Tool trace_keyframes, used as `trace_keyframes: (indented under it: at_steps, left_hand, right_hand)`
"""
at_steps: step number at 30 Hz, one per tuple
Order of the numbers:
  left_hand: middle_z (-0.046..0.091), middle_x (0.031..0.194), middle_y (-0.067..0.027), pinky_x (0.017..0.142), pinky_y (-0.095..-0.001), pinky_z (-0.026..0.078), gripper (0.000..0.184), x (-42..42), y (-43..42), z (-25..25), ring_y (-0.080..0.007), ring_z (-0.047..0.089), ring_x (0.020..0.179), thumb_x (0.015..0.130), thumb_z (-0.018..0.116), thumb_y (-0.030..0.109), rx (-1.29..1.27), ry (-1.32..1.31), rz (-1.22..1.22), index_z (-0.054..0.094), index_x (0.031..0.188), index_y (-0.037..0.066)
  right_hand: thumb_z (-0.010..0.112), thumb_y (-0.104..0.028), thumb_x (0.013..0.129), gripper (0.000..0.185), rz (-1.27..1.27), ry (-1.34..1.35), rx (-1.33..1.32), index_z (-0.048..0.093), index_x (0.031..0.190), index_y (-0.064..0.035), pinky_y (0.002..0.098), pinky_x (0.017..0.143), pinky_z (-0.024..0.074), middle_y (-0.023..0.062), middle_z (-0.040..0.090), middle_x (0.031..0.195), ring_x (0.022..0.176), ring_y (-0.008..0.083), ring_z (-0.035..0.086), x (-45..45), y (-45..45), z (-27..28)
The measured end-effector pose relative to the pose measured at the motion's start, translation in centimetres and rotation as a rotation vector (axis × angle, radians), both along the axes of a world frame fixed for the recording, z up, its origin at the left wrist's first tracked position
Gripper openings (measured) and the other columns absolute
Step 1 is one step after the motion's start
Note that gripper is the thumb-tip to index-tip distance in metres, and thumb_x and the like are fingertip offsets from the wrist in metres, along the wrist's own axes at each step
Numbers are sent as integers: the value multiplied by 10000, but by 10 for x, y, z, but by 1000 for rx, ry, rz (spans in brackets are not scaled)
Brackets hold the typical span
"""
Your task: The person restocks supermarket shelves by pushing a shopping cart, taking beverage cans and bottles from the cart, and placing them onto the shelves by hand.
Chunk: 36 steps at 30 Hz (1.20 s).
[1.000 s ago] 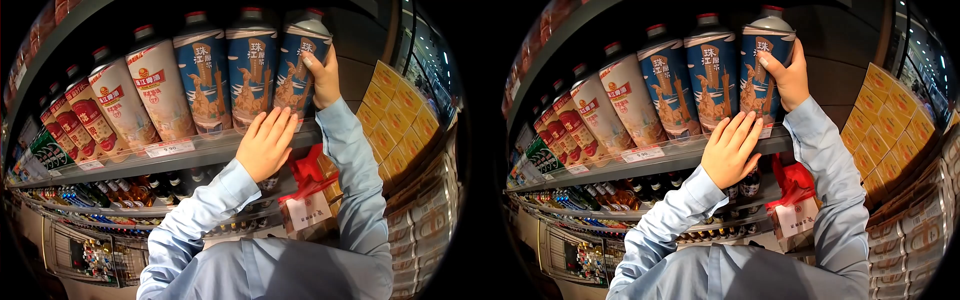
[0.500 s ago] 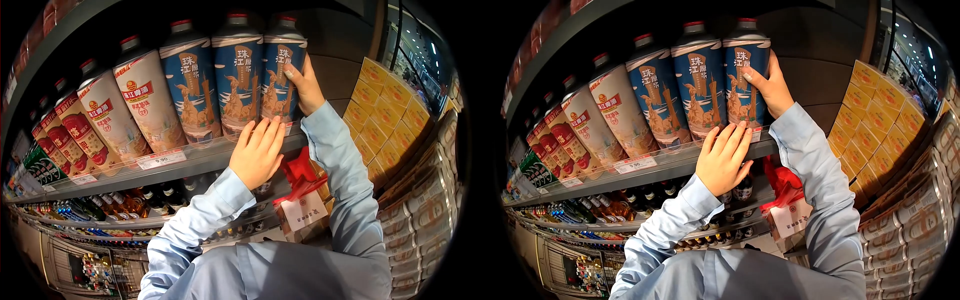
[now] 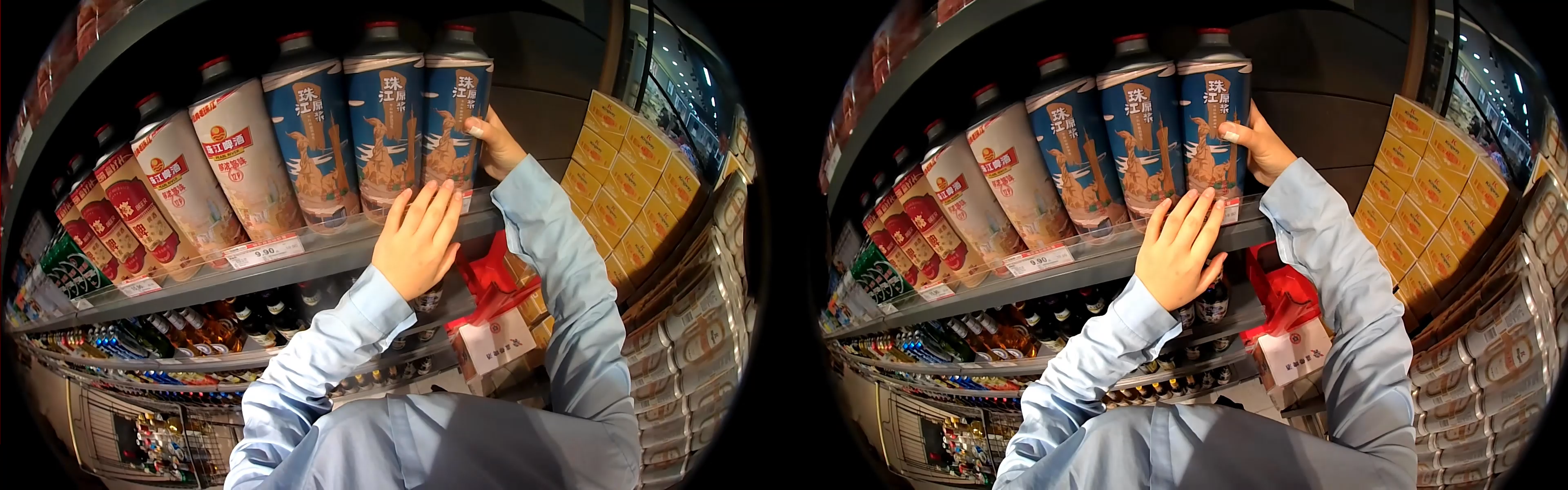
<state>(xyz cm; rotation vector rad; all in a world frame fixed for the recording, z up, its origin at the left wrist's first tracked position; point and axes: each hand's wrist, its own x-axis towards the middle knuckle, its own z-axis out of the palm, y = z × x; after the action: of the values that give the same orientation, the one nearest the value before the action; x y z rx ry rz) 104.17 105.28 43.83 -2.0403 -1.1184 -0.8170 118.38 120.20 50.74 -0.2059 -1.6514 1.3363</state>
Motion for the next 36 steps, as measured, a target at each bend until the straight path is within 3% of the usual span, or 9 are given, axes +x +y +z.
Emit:
trace_keyframes:
  at_steps: [9, 10, 21, 23, 25, 27, 31, 33, 36]
  left_hand:
    - [442, 1276, -127, 1003, -428, 288, 602, 0, 1, -3, -284, 398, 1193, 709, 655, 290, 1, -32, 1, 466, 1224, 41]
    - [447, 1271, -126, 1003, -428, 288, 599, -1, 1, -4, -282, 400, 1191, 709, 655, 291, 2, -31, 2, 469, 1220, 40]
    - [447, 1265, -124, 1005, -452, 275, 575, 1, -7, -4, -281, 400, 1192, 695, 657, 277, -10, -85, -45, 483, 1192, 44]
    - [443, 1269, -131, 996, -460, 285, 570, 1, -15, -6, -286, 397, 1198, 688, 663, 275, -31, -117, -97, 485, 1180, 46]
    - [456, 1257, -126, 986, -459, 301, 566, -6, -29, -10, -286, 413, 1186, 689, 665, 277, -30, -105, -104, 490, 1178, 53]
    - [480, 1230, -111, 968, -445, 331, 537, -21, -46, -18, -278, 441, 1160, 702, 663, 266, -20, -129, -93, 501, 1171, 60]
    - [545, 1136, -108, 926, -428, 379, 413, -71, -99, -51, -279, 499, 1085, 723, 653, 223, -48, -230, -5, 564, 1087, 51]
    - [595, 977, -85, 813, -378, 448, 287, -99, -134, -79, -251, 565, 942, 703, 673, 145, -28, -287, 34, 609, 964, 45]
    - [597, 874, -64, 730, -335, 461, 210, -147, -205, -127, -232, 573, 814, 697, 670, 106, -193, -316, 164, 613, 892, 53]
  right_hand:
    - [722, -343, 692, 725, 394, -107, -65, 399, 1246, -5, 382, 966, 389, 128, 541, 1164, 1090, 225, 521, 15, 37, 6]
    - [750, -328, 667, 657, 387, -67, -93, 490, 1182, -11, 400, 923, 421, 125, 587, 1108, 1032, 237, 563, 14, 37, 6]
    - [711, -334, 721, 677, 389, -85, -101, 420, 1241, -11, 446, 946, 395, 134, 523, 1198, 1120, 258, 496, 19, 39, 2]
    - [673, -306, 755, 713, 311, -91, -82, 325, 1297, 1, 367, 1008, 327, 149, 473, 1248, 1174, 239, 448, 22, 29, 3]
    - [690, -326, 715, 860, -20, -245, 195, 218, 1365, -16, 356, 1042, 255, 166, 385, 1326, 1255, 267, 349, 29, 19, 5]
    - [698, -359, 680, 968, -215, -177, 400, 135, 1397, -32, 341, 1056, 206, 162, 312, 1380, 1301, 280, 271, 31, -3, 6]
    - [619, -165, 793, 722, -650, 43, 716, 214, 1379, -46, 375, 1039, 249, 145, 350, 1367, 1285, 268, 304, 28, -73, -1]
    - [546, 19, 816, 439, -811, 190, 627, 426, 1236, -23, 360, 968, 359, 162, 476, 1240, 1170, 253, 445, 19, -99, -31]
    - [530, 94, 800, 116, -710, 252, 544, 541, 895, 28, 273, 807, 448, 159, 566, 977, 904, 190, 545, -18, -142, -87]
